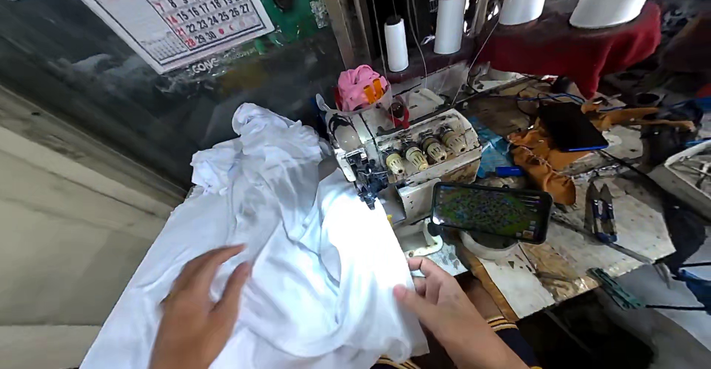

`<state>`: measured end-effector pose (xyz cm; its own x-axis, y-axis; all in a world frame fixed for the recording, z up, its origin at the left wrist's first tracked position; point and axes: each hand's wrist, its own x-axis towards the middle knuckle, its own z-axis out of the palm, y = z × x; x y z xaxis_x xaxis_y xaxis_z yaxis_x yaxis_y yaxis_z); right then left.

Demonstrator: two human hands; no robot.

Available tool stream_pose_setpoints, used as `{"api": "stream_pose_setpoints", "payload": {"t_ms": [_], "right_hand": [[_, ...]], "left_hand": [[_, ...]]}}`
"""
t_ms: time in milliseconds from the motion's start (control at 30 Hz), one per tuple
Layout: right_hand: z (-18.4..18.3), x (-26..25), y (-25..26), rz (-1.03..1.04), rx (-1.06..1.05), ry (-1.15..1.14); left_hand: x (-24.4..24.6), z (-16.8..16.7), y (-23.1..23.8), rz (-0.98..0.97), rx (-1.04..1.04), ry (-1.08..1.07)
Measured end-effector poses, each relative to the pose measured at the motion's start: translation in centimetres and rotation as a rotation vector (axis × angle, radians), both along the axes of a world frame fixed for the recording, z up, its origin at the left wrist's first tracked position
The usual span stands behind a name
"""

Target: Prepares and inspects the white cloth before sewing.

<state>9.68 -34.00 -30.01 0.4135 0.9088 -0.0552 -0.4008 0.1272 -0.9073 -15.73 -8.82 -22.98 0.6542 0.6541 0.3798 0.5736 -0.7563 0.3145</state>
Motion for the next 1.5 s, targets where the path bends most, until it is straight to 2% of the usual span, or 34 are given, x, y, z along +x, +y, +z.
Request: {"api": "stream_pose_setpoints", "payload": {"t_ms": [100, 167, 267, 333, 400, 467, 533, 633, 767, 833, 900, 967, 1067, 1167, 1267, 1367, 1500], "right_hand": [[-2.7, -1.1, -1.2, 0.033, -0.051, -0.194], [-4.4, -1.5, -1.8, 0.050, -0.079, -0.275], [-4.0, -1.4, -3.2, 0.108, -0.015, -0.279], [-3.5, -1.3, -4.0, 0.154, 0.025, -0.241], [-4.5, -2.1, -5.0, 0.195, -0.024, -0.180], [-5.9, -3.6, -6.4, 0.205, -0.133, -0.157], [-6.4, -4.5, -7.7, 0.192, -0.130, -0.137], [-6.5, -4.9, -9.1, 0.156, -0.131, -0.147], [-7.3, -4.0, -9.2, 0.096, -0.191, -0.174], [-6.8, -3.6, -9.4, 0.115, -0.167, -0.164], [-6.6, -3.5, -9.7, 0.118, -0.153, -0.156], [-6.8, -3.3, -10.1, 0.110, -0.135, -0.157], [-7.2, -3.3, -10.7, 0.093, -0.097, -0.210], [-6.9, -3.3, -10.7, 0.088, -0.084, -0.228], [-6.4, -3.4, -10.8, 0.093, -0.072, -0.243], [-6.3, -3.3, -11.4, 0.068, -0.077, -0.280], [-7.3, -2.8, -11.2, 0.020, -0.125, -0.314]], "left_hand": [[-7.2, -3.4, 1.3, 0.206, -0.112, 0.114], [-8.9, -3.9, 1.2, 0.218, -0.075, 0.074], [-8.1, -0.4, 1.1, 0.220, 0.106, -0.015], [-7.3, 1.1, 3.0, 0.249, 0.210, -0.063], [-7.1, 0.2, 6.3, 0.283, 0.231, -0.052], [-6.2, -0.9, 7.2, 0.272, 0.165, 0.033], [-4.0, -1.2, 4.3, 0.213, 0.183, 0.032], [-0.8, -2.0, -4.3, -0.034, 0.177, -0.067], [1.9, -8.6, -15.2, -0.498, -0.113, -0.228], [2.4, -12.9, -18.8, -0.560, -0.208, -0.237], [2.6, -16.4, -20.5, -0.535, -0.265, -0.249], [2.8, -17.9, -21.5, -0.483, -0.290, -0.324], [3.2, -16.6, -22.1, -0.361, -0.211, -0.458], [4.3, -16.0, -19.9, -0.256, -0.023, -0.410], [5.0, -15.6, -17.0, -0.259, 0.093, -0.387], [4.6, -12.4, -16.3, -0.300, 0.099, -0.289], [2.6, -5.3, -17.7, -0.440, 0.011, -0.184]]}}
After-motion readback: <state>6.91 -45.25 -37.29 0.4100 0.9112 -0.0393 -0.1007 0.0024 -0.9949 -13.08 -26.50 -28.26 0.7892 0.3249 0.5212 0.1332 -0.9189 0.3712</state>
